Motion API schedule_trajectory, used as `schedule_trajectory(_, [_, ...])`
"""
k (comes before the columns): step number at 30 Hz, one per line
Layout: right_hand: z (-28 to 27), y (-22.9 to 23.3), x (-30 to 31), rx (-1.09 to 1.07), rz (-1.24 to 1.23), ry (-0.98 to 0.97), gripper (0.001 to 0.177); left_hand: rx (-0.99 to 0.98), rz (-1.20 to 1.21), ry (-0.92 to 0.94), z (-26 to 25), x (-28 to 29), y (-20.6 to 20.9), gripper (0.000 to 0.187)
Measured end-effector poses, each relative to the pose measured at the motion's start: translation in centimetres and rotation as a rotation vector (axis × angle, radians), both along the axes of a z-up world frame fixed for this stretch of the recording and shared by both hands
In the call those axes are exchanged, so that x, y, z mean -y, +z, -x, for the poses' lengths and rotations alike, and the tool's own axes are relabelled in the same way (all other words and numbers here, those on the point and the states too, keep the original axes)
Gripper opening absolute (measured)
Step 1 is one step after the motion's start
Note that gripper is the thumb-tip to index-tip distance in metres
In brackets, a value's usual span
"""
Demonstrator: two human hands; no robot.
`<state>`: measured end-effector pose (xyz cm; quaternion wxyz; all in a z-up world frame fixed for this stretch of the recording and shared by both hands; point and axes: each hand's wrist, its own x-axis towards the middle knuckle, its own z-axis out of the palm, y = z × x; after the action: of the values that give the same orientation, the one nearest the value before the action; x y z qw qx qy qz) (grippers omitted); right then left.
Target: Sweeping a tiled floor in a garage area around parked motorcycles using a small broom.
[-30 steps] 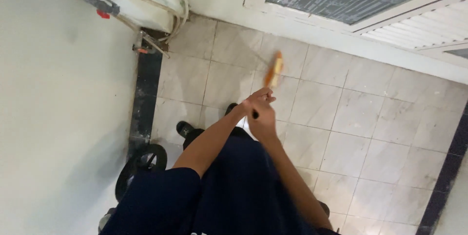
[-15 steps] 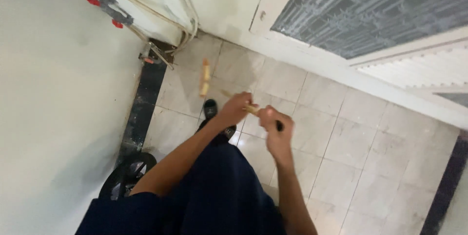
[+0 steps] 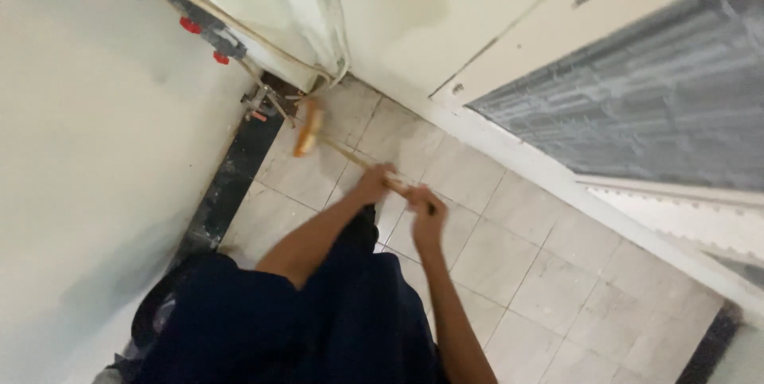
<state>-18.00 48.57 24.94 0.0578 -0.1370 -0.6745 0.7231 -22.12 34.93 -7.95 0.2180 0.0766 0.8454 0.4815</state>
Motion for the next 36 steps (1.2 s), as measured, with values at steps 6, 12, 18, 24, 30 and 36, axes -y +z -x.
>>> schedule_trajectory(6, [0.9, 10.6, -4.5, 0.188, -0.35, -0.353, 0.052, 0.092, -0.26, -0.329, 0.5, -16.3, 13.3, 0.023])
schedule_trajectory(12, [1.1, 10.3, -6.2, 0.132, -0.493, -0.152, 0.051, 0.187, -0.166, -0.66, 3.4, -18.7, 12.6, 0.024])
schedule_trajectory(18, [3.4, 15.4, -6.5, -0.226, -0.264, 0.007, 0.056, 0.148, 0.063, -0.655, 7.1, -11.4, 32.2, 0.007])
schedule_trajectory(24, [7.1, 7.5, -4.4, -0.189, -0.075, 0.172, 0.048, -0.084, 0.164, -0.399, 7.8, -4.4, 19.3, 0.033])
schedule_trajectory(30, [4.9, 1.9, -4.0, -0.146, -0.229, -0.071, 0.046, -0.153, 0.115, -0.345, 6.3, -6.7, 6.3, 0.014])
schedule_trajectory(36, [3.0, 6.6, -2.5, -0.03, -0.452, 0.117, 0.057, -0.115, -0.554, -0.15, -1.2, -15.4, 1.7, 0.04])
